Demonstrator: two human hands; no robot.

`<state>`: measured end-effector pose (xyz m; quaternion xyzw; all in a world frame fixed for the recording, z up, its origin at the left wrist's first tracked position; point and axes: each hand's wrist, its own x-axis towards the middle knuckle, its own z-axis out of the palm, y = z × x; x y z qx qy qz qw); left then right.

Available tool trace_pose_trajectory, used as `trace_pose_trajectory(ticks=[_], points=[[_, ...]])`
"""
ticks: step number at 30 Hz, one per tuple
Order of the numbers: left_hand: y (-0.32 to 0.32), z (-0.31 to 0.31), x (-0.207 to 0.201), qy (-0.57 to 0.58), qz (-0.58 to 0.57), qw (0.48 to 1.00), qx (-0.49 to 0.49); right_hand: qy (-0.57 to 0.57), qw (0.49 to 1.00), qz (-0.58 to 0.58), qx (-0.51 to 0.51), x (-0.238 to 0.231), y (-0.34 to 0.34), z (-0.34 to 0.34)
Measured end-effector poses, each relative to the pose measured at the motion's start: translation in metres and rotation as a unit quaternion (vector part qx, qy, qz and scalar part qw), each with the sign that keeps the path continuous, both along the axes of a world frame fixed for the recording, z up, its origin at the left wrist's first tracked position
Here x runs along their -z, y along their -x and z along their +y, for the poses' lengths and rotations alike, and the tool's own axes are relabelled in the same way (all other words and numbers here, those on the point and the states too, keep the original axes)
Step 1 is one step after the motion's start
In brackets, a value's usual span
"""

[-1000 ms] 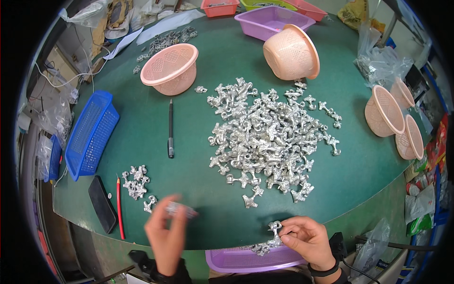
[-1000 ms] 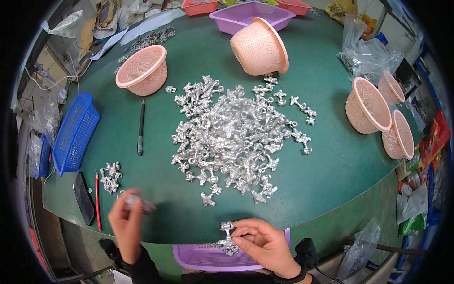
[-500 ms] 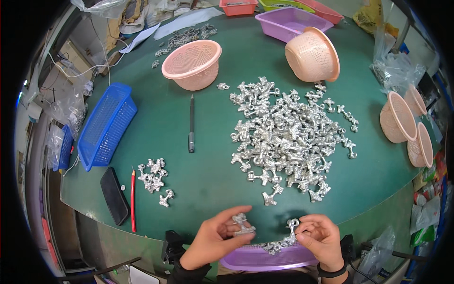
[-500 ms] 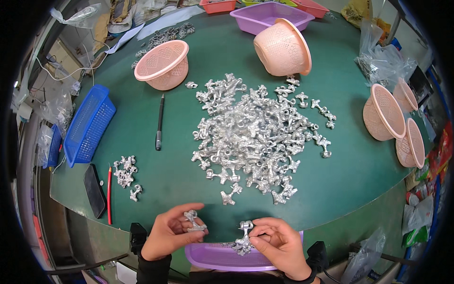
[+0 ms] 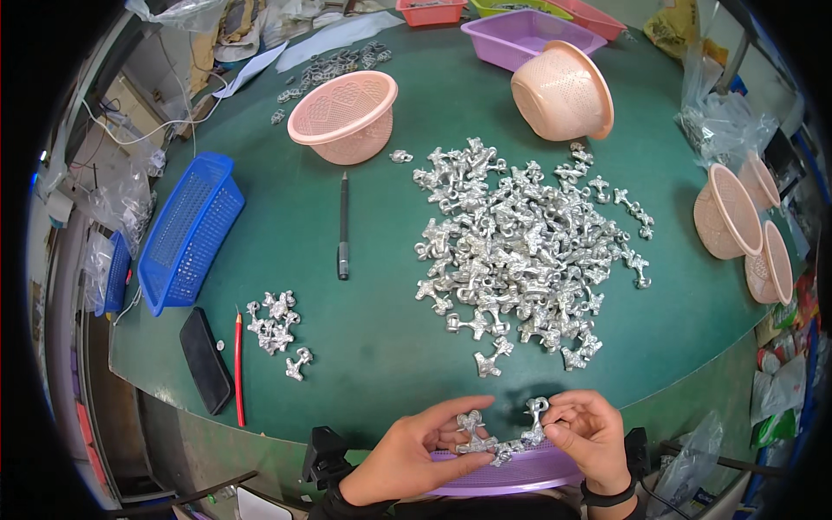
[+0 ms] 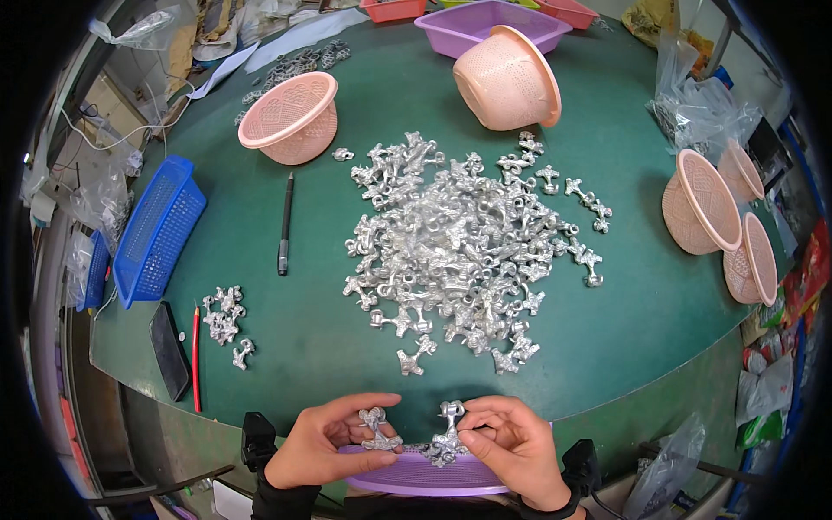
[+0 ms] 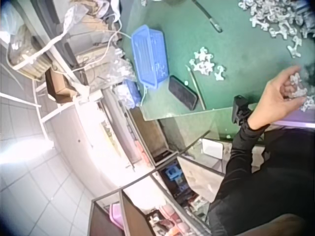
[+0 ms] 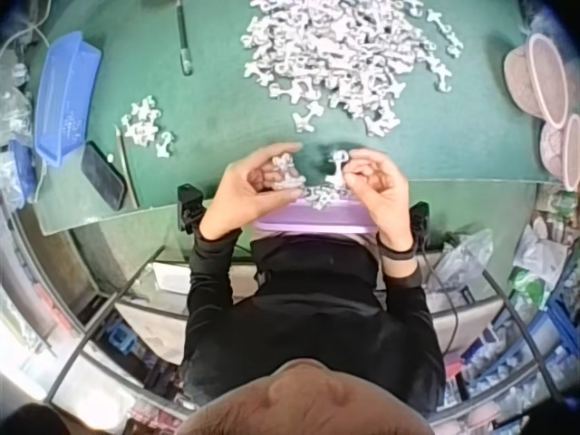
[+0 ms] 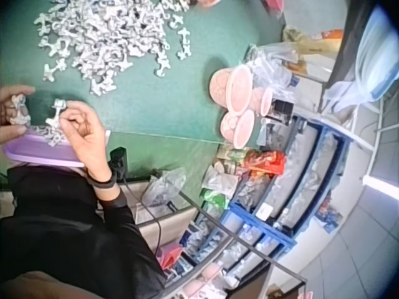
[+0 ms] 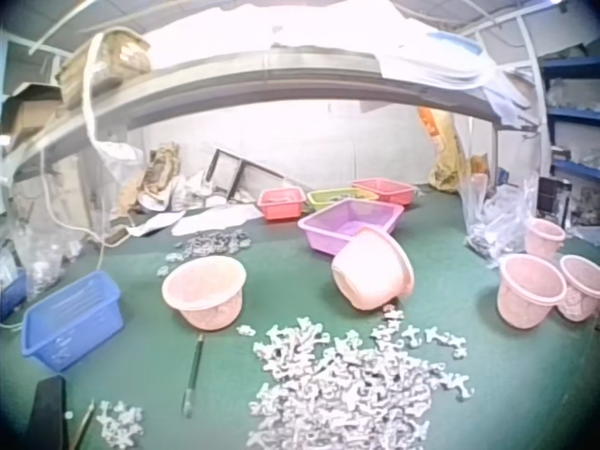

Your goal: Inspecting and sorting small metal components on a workbench.

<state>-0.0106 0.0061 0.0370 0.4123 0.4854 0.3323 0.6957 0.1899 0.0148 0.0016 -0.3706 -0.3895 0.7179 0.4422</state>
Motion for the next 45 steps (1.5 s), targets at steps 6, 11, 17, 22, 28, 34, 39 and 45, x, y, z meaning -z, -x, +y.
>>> trace_pose_trajectory(ticks=[6, 11, 17, 22, 28, 34, 39, 45], points=[[-0.001, 0.0, -0.002, -0.006, 0.0, 1.0, 0.024, 0.004, 1.0, -0.004, 0.001, 0.0, 0.0, 0.001], [0.0, 0.0, 0.002, 0.002, -0.001, 1.0, 0.025, -0.004, 1.0, -0.007, -0.002, 0.0, 0.001, 0.003], [-0.004, 0.003, -0.002, 0.032, -0.004, 0.999, -0.001, -0.012, 1.0, -0.003, -0.018, 0.002, 0.002, 0.003], [-0.006, 0.002, 0.002, 0.031, -0.014, 0.999, 0.007, 0.025, 0.999, 0.027, -0.027, -0.001, 0.0, 0.003], [-0.022, -0.001, 0.016, -0.024, -0.05, 0.998, 0.012, 0.205, 0.898, 0.369, -0.123, 0.011, 0.006, -0.006], [-0.026, -0.003, 0.017, -0.103, -0.062, 0.993, 0.01, 0.284, 0.914, 0.276, -0.09, 0.0, 0.004, -0.016], [-0.026, -0.005, 0.015, -0.054, -0.083, 0.995, -0.009, 0.193, 0.954, 0.218, -0.069, -0.011, 0.0, -0.02], [-0.027, -0.008, 0.011, -0.001, -0.089, 0.996, -0.021, 0.196, 0.962, 0.16, -0.103, -0.016, 0.0, -0.016]])
